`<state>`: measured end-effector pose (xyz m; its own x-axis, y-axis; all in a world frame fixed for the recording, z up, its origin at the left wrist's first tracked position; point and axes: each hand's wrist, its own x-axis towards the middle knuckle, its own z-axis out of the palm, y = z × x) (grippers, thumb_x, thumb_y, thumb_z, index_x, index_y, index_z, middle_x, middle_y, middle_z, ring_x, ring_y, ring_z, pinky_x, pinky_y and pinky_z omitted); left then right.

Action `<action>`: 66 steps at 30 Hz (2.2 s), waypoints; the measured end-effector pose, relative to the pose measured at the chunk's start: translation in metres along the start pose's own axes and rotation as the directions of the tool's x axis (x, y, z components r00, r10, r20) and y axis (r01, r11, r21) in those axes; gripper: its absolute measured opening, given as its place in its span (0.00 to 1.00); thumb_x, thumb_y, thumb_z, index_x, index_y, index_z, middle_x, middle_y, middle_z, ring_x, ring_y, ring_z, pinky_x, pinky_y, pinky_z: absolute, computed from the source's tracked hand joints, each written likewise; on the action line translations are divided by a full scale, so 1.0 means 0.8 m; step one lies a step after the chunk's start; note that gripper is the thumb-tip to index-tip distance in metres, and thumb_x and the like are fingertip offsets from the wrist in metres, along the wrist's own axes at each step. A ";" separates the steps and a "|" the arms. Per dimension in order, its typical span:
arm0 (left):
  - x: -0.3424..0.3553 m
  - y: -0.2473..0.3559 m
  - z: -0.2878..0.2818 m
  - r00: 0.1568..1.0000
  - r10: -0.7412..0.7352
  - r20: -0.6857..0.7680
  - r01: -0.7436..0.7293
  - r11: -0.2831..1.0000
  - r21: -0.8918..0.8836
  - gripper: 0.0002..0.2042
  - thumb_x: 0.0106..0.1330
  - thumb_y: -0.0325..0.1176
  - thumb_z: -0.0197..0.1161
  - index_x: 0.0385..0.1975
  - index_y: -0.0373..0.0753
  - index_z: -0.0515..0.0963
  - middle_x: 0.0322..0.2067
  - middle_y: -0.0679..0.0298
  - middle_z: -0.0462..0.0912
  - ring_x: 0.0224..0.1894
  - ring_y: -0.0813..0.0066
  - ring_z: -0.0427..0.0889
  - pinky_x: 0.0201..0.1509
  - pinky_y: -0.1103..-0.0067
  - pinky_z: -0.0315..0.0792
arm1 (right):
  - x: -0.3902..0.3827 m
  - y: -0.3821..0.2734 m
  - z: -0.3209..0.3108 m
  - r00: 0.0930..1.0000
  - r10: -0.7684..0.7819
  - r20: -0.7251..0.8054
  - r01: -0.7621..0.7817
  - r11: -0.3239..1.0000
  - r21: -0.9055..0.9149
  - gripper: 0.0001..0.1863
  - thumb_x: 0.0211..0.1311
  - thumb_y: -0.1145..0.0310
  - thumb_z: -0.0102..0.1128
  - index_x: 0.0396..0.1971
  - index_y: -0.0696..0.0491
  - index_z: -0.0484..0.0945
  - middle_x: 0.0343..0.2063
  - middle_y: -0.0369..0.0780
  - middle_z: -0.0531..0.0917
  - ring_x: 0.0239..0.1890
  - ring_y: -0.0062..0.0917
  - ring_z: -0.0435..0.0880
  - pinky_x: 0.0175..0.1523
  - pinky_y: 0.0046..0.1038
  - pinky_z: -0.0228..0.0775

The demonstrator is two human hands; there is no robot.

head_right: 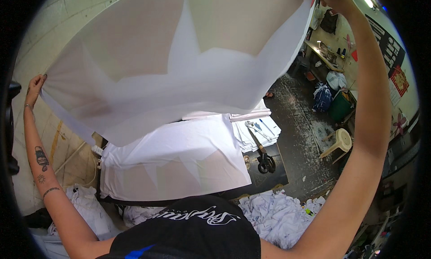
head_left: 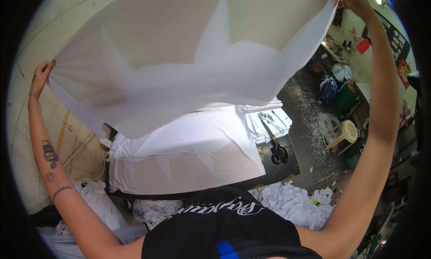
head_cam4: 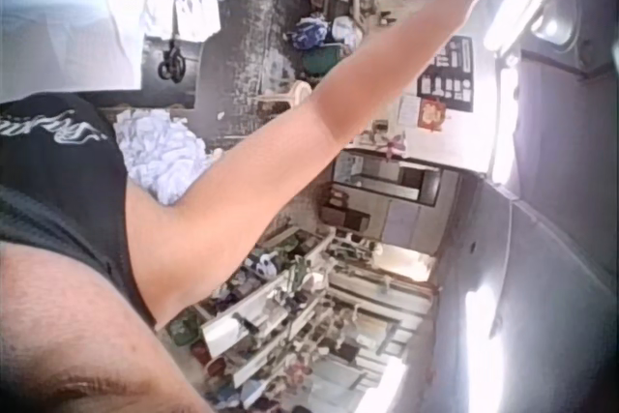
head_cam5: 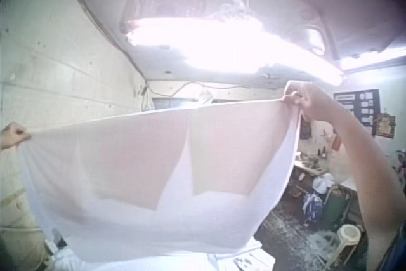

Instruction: The person uses shears to cut a large piece of white fabric with red and yellow printed patterns on a work table. They repeatedly lift, align, and trim the fabric edges, then fold and stack the cut pieces on the table.

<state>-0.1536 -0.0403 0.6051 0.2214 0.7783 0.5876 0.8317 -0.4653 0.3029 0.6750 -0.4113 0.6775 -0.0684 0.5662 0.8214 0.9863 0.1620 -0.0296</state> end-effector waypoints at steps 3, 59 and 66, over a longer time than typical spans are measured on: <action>0.000 -0.014 -0.001 0.997 0.077 -0.012 -0.077 0.995 -0.062 0.23 0.75 0.54 0.64 0.24 0.44 0.69 0.24 0.80 0.63 0.30 0.86 0.61 0.36 0.82 0.57 | 0.004 -0.008 -0.016 0.995 0.081 0.064 -0.085 0.995 0.059 0.07 0.72 0.70 0.60 0.40 0.58 0.82 0.25 0.38 0.84 0.33 0.25 0.87 0.42 0.29 0.81; -0.731 -0.146 0.456 0.320 -0.939 0.127 0.880 0.245 -0.408 0.22 0.64 0.29 0.75 0.57 0.30 0.82 0.40 0.59 0.83 0.35 0.74 0.84 0.42 0.79 0.85 | -0.775 -0.131 0.421 0.039 0.763 0.645 -0.892 -0.265 0.367 0.20 0.66 0.77 0.69 0.54 0.64 0.74 0.37 0.45 0.86 0.33 0.28 0.89 0.42 0.30 0.88; -0.743 -0.125 0.429 0.488 -0.873 -0.022 0.852 0.481 -0.207 0.24 0.62 0.33 0.77 0.57 0.32 0.83 0.41 0.56 0.84 0.32 0.75 0.85 0.38 0.81 0.82 | -0.762 -0.124 0.382 0.038 0.761 0.647 -0.959 -0.155 0.239 0.30 0.60 0.78 0.73 0.60 0.62 0.68 0.36 0.46 0.86 0.34 0.29 0.89 0.40 0.29 0.87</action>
<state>-0.1938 -0.3119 -0.0322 -0.6286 0.7768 0.0386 0.4835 0.3515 0.8017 0.5735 -0.5259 0.0054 0.6515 0.6678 -0.3600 -0.1233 -0.3750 -0.9188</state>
